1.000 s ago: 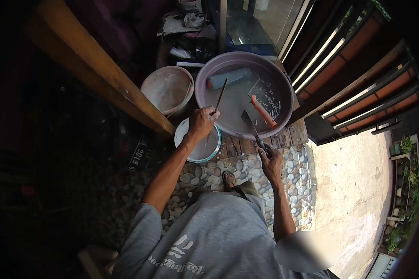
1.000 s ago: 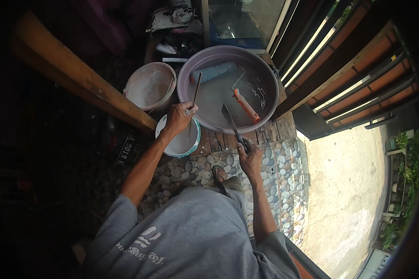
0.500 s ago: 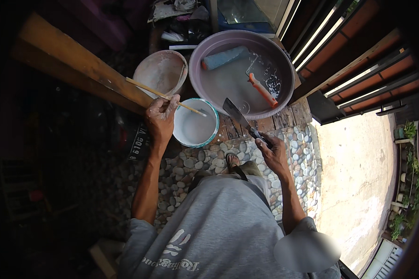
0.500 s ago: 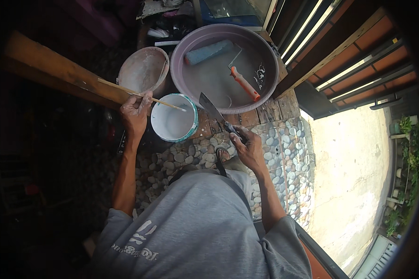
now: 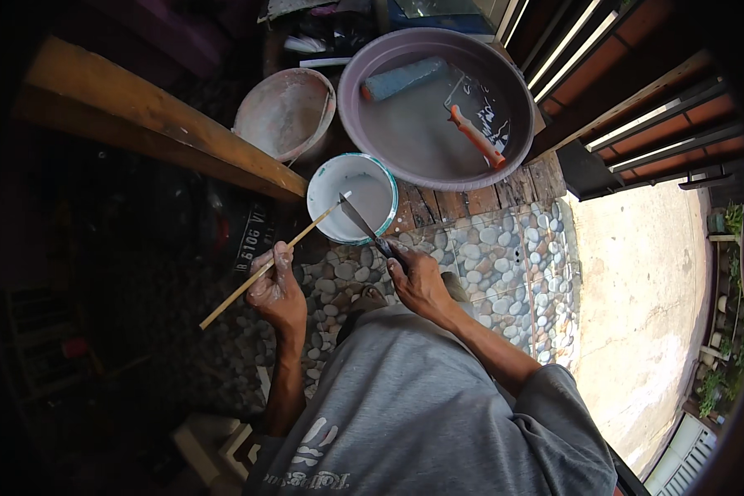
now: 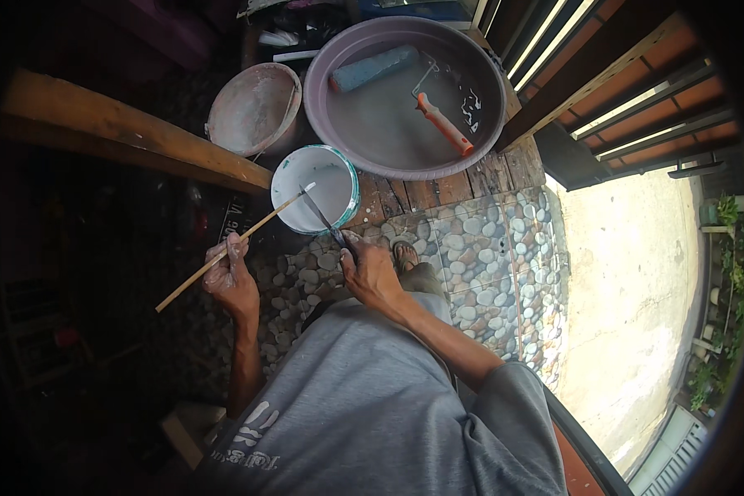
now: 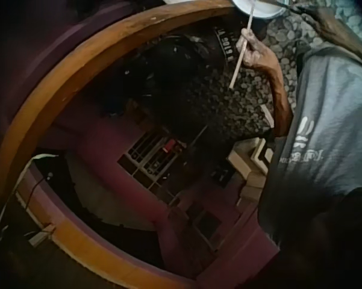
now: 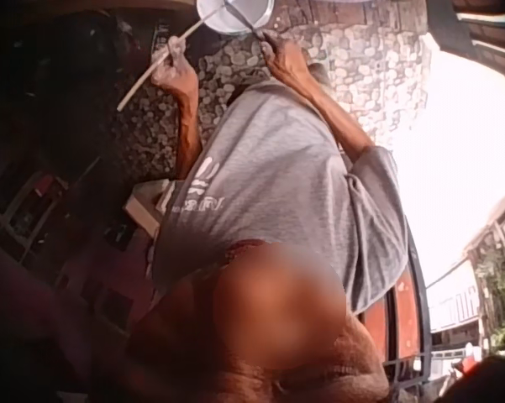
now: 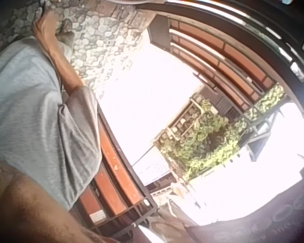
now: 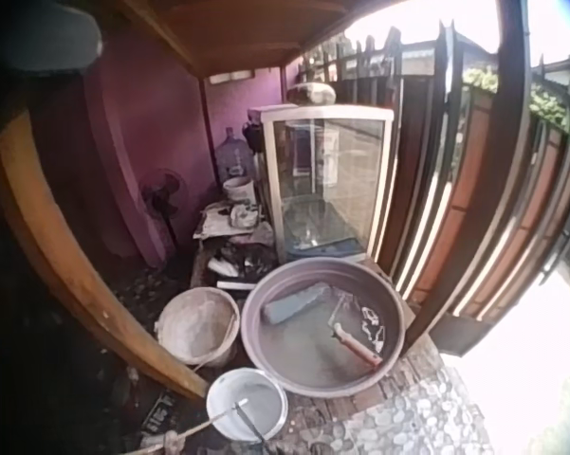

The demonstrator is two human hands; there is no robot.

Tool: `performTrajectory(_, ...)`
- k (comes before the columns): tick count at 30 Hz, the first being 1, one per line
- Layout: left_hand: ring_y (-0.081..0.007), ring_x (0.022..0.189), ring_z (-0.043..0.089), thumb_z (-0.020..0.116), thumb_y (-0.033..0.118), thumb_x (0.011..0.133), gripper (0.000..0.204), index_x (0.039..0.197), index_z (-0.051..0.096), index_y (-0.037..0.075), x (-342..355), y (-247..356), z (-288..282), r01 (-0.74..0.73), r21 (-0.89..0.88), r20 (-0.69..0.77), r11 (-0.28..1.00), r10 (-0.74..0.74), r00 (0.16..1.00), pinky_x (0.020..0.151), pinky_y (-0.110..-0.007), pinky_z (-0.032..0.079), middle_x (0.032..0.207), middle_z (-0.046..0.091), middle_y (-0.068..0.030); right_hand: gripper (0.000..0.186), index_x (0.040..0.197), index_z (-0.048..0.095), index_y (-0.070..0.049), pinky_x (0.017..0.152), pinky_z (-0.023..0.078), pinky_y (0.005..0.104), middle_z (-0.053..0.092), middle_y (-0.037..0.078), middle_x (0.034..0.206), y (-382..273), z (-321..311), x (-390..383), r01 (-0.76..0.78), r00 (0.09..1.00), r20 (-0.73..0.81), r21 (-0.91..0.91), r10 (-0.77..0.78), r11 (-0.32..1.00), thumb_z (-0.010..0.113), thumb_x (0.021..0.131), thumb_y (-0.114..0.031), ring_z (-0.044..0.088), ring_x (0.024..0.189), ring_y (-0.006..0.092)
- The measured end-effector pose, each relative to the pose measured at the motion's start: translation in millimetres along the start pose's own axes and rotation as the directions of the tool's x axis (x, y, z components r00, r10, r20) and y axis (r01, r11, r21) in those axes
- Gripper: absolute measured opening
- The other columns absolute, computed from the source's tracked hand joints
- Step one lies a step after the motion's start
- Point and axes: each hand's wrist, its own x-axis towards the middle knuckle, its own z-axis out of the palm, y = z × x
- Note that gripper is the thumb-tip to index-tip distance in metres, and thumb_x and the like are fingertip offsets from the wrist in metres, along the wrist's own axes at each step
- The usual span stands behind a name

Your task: The person stirs a white substance in a bucket with a wooden stick and then uses a putty knife to transfer it onto a piece of cloth, which they then gather and squeeze.

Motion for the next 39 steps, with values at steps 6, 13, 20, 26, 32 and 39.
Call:
performTrajectory(6,-0.0146,0.076,0.063,0.063,0.005,0.088,0.012,0.088,0.059,-0.006,-16.8,-9.6,-22.6,-0.202,0.042,0.01,0.978,0.202,0.979,0.067,-0.025,0.053,0.084,0.063,-0.0112,0.018,0.089,0.058,0.003,0.063,0.047,0.0518,0.058,0.029,0.069,2.6,19.1,16.6,0.011,1.0,-0.006,-0.056,-0.012,0.998,0.054,0.083,-0.013,0.058,0.069,0.0465)
performTrajectory(13,-0.0202,0.081,0.061,0.063,-0.006,0.083,0.01,0.092,0.06,-0.006,-25.1,-5.2,-34.1,-0.124,0.062,0.046,0.99,0.121,0.992,0.068,-0.028,0.053,0.085,0.062,-0.013,0.026,0.101,0.056,0.003,0.064,0.048,0.0516,0.058,0.03,0.073,19.7,24.6,13.1,0.099,0.995,0.02,-0.188,-0.098,0.977,0.055,0.082,-0.014,0.059,0.072,0.0473)
performTrajectory(20,-0.0205,0.086,0.063,0.061,-0.004,0.085,0.013,0.098,0.062,-0.007,-29.9,-4.8,-30.9,-0.185,0.076,0.15,0.98,0.172,0.974,0.075,-0.028,0.054,0.094,0.061,-0.0134,0.05,0.128,0.042,0.003,0.065,0.051,0.0477,0.05,0.032,0.109,-25.3,5.2,-16.7,-0.034,0.959,0.24,-0.435,0.152,0.9,0.051,0.081,-0.011,0.062,0.078,0.0424)
performTrajectory(26,-0.0216,0.09,0.063,0.056,-0.006,0.087,0.016,0.103,0.06,-0.008,-35.3,-5.0,-35.8,-0.15,0.031,0.178,0.988,0.142,0.974,0.077,-0.028,0.055,0.099,0.059,-0.0141,0.051,0.128,0.041,0.004,0.064,0.053,0.0445,0.05,0.031,0.107,-28.5,8.2,-16.0,0.023,0.961,0.254,-0.468,0.109,0.884,0.051,0.08,-0.01,0.064,0.078,0.0396)
performTrajectory(32,-0.0224,0.088,0.064,0.056,-0.006,0.087,0.018,0.105,0.058,-0.008,-39.7,-13.5,-34.8,-0.181,0.018,0.148,0.983,0.177,0.973,0.079,-0.028,0.055,0.097,0.058,-0.0147,0.056,0.122,0.047,0.003,0.073,0.046,0.0496,0.057,0.023,0.099,-15.8,19.8,-16.2,0.033,0.975,0.208,-0.477,0.076,0.878,0.064,0.079,-0.029,0.056,0.093,0.0367)
performTrajectory(39,-0.0198,0.086,0.065,0.056,-0.004,0.089,0.017,0.105,0.057,-0.011,-45.7,-8.4,-33.2,-0.058,-0.043,0.085,0.997,0.061,0.995,0.077,-0.027,0.056,0.1,0.061,-0.017,0.035,0.112,0.052,0.005,0.062,0.048,0.0508,0.056,0.031,0.09,-2.6,24.9,21.7,-0.041,0.994,0.086,-0.332,0.074,0.942,0.05,0.081,-0.01,0.061,0.074,0.0441)
